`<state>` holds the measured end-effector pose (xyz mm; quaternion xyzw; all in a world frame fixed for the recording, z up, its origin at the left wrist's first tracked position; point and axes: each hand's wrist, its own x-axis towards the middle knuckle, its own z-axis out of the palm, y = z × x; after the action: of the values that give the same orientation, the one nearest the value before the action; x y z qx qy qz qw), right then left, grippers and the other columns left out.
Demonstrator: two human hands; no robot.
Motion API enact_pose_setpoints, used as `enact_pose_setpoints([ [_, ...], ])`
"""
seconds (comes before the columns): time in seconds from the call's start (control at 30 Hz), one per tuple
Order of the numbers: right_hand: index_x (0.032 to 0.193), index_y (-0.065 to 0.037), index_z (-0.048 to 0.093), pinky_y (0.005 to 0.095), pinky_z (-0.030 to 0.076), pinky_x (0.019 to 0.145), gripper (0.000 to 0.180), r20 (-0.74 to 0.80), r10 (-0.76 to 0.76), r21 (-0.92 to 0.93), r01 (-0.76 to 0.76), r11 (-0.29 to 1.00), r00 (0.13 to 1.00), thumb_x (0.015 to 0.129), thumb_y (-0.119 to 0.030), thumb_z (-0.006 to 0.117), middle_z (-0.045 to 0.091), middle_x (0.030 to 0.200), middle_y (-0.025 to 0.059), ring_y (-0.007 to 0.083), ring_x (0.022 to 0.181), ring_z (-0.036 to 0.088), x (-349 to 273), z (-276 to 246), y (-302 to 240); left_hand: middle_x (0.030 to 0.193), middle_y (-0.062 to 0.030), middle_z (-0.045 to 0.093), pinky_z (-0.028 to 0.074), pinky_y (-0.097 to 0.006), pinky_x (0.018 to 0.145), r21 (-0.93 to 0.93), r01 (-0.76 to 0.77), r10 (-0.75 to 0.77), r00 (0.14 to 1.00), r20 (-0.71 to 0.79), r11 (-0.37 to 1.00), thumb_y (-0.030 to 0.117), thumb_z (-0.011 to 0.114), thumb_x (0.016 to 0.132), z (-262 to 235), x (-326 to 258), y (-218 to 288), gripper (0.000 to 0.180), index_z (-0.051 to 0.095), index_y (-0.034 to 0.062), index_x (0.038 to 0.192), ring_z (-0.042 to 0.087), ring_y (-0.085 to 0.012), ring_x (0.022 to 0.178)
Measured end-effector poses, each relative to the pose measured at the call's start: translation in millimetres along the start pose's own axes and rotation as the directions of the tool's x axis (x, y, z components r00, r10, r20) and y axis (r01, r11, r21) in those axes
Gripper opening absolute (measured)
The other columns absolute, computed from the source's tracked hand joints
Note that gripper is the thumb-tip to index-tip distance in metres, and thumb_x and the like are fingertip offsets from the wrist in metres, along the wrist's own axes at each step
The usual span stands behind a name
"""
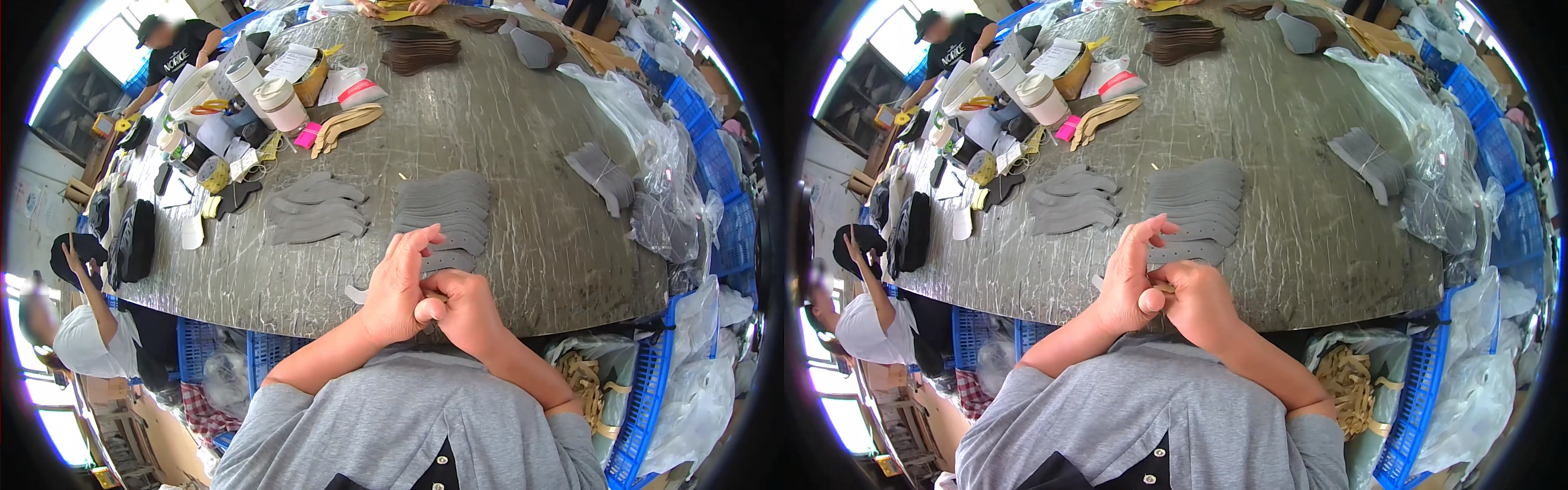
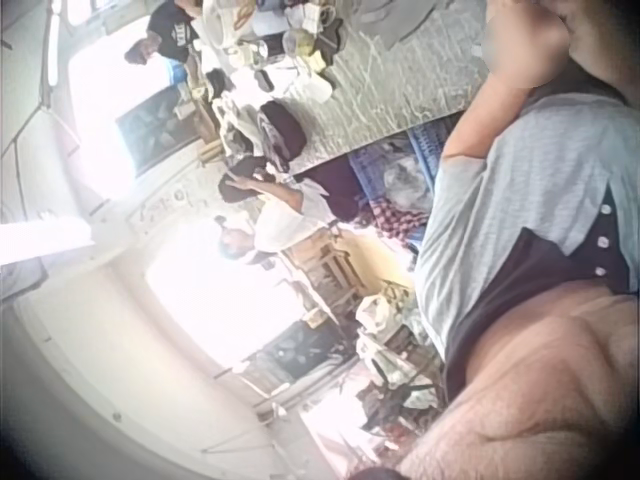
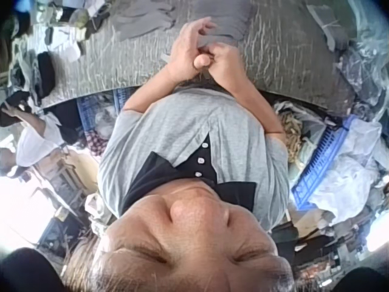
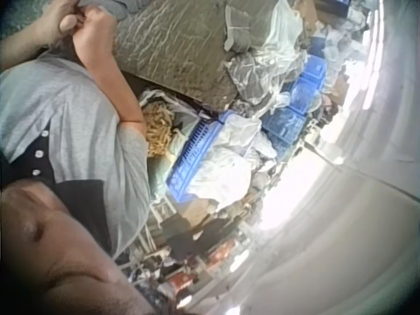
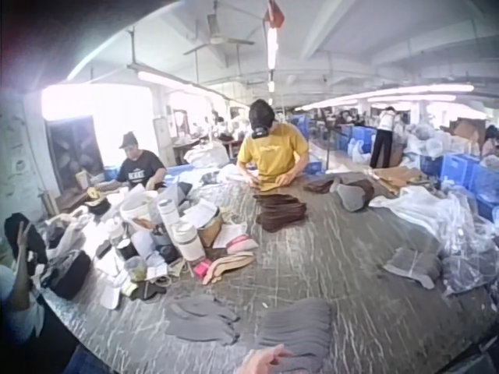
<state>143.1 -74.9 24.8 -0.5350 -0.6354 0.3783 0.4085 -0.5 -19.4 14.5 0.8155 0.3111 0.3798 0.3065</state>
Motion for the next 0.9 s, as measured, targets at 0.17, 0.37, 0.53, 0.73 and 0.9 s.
enact_pose_setpoints([
  [0.17,0.088,0.002,0.07,0.0364,0.051,0.066,0.018,0.037,0.011,0.119,-0.015,0.993,0.999,0.078,-0.013,0.072,0.069,0.082,0.0151,0.0289,0.074,0.066,1,0,3,0.118,-0.0164,0.056,0.047,-0.041,0.082,0.005,-0.054,0.054,0.998,0.036,0.999,0.089,0.032,0.074,0,1,4,0.112,0.037,-0.0027,0.138,0.053,-0.0285,0.091],
  [0.37,0.089,0.003,0.069,0.0336,0.051,0.065,0.019,0.065,0.014,0.154,-0.024,0.988,0.998,0.078,-0.013,0.072,0.069,0.081,0.0146,0.0251,0.072,0.066,0,0,2,0.119,-0.0159,0.056,0.048,-0.041,0.081,0.033,-0.076,0.075,0.997,0.034,0.997,0.089,0.034,0.073,-2,0,0,0.112,0.037,-0.0025,0.138,0.053,-0.0295,0.092],
  [0.53,0.087,0.003,0.069,0.0316,0.05,0.064,0.016,0.107,0.092,0.324,-0.122,0.938,0.99,0.079,-0.011,0.071,0.069,0.079,0.013,0.0202,0.07,0.065,-1,1,7,0.119,-0.0165,0.056,0.047,-0.041,0.082,-0.005,-0.069,0.069,0.996,0.06,0.998,0.09,0.033,0.073,-3,-1,4,0.113,0.037,-0.003,0.138,0.053,-0.0288,0.092],
  [0.73,0.086,0.004,0.069,0.0303,0.049,0.061,0.015,0.057,0.01,0.227,-0.023,0.974,0.998,0.081,-0.011,0.071,0.069,0.077,0.0118,0.0176,0.068,0.064,0,3,4,0.12,-0.0158,0.056,0.048,-0.041,0.082,0.062,-0.072,0.069,0.996,0.061,0.995,0.09,0.032,0.072,-2,0,0,0.115,0.037,-0.0031,0.138,0.054,-0.0289,0.093],
  [0.9,0.085,0.004,0.069,0.0261,0.045,0.057,0.015,0.109,0.076,0.376,-0.112,0.92,0.991,0.084,-0.011,0.071,0.066,0.072,0.0061,0.0102,0.064,0.058,-2,5,16,0.119,-0.0158,0.056,0.048,-0.041,0.083,0.004,-0.026,0.026,0.995,0.097,1.0,0.091,0.032,0.072,-3,-1,3,0.115,0.038,-0.0033,0.137,0.054,-0.0289,0.094],
])
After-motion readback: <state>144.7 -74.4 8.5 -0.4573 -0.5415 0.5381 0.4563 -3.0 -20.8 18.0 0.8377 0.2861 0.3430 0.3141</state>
